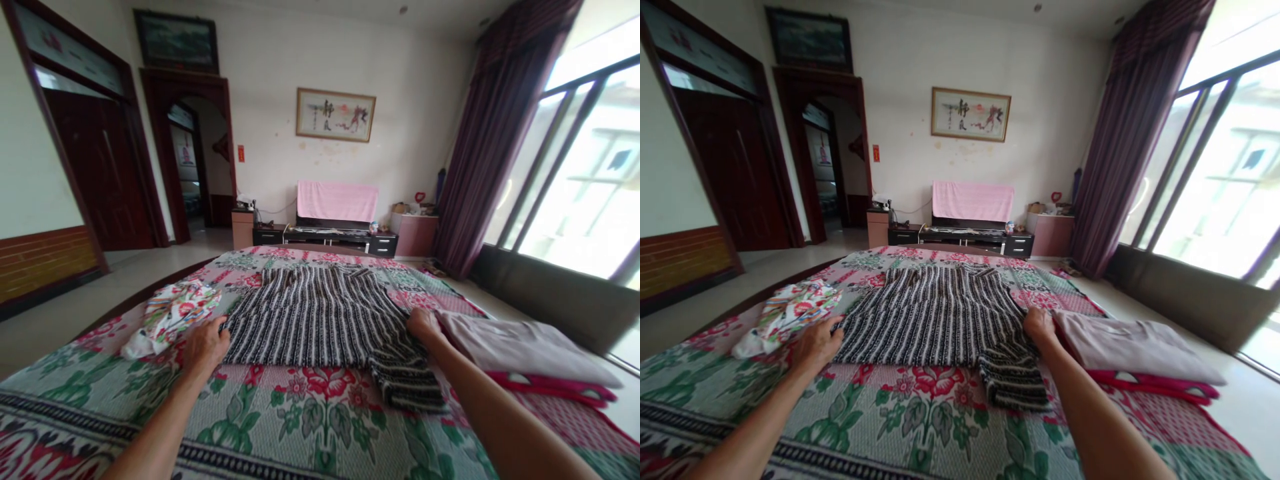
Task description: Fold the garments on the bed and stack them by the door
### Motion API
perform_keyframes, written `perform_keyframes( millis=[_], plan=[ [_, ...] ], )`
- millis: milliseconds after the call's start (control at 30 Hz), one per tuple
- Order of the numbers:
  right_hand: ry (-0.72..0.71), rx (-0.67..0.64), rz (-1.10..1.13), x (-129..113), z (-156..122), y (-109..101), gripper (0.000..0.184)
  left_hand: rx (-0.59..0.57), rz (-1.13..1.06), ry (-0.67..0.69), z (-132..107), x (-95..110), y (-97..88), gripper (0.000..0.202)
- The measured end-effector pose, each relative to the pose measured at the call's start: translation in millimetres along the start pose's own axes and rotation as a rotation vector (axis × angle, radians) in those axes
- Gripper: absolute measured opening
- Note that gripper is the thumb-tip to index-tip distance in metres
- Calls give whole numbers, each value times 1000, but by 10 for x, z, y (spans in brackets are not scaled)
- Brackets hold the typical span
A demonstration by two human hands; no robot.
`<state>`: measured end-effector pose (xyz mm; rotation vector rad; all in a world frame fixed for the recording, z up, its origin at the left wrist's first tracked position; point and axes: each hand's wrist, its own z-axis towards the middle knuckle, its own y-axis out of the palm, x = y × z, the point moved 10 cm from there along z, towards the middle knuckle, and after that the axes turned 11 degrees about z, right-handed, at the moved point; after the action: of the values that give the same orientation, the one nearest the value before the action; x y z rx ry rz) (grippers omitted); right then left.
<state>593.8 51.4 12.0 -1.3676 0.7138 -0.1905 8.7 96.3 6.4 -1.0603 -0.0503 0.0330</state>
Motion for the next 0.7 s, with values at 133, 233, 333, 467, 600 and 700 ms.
perform_keyframes(
  millis=[133,233,333,467,600,700],
  plan=[
    [-42,83,-105,-224,-142,-154,44,-27,-6,-40,-5,-10,-5,40],
    [-279,174,-118,-661,-308,-181,46,-61,12,-65,-14,-6,-3,40],
    [-383,63,-85,-889,-424,79,38,-95,14,-103,-30,-38,-20,40],
    [-346,44,-19,-829,-492,319,35,-177,-33,-166,-6,-118,-52,37],
    [-356,148,66,-737,-542,298,36,-121,-71,-145,234,-26,-209,37],
    [-359,143,103,-712,-532,294,34,-76,-65,-90,558,177,-234,38]
  ],
)
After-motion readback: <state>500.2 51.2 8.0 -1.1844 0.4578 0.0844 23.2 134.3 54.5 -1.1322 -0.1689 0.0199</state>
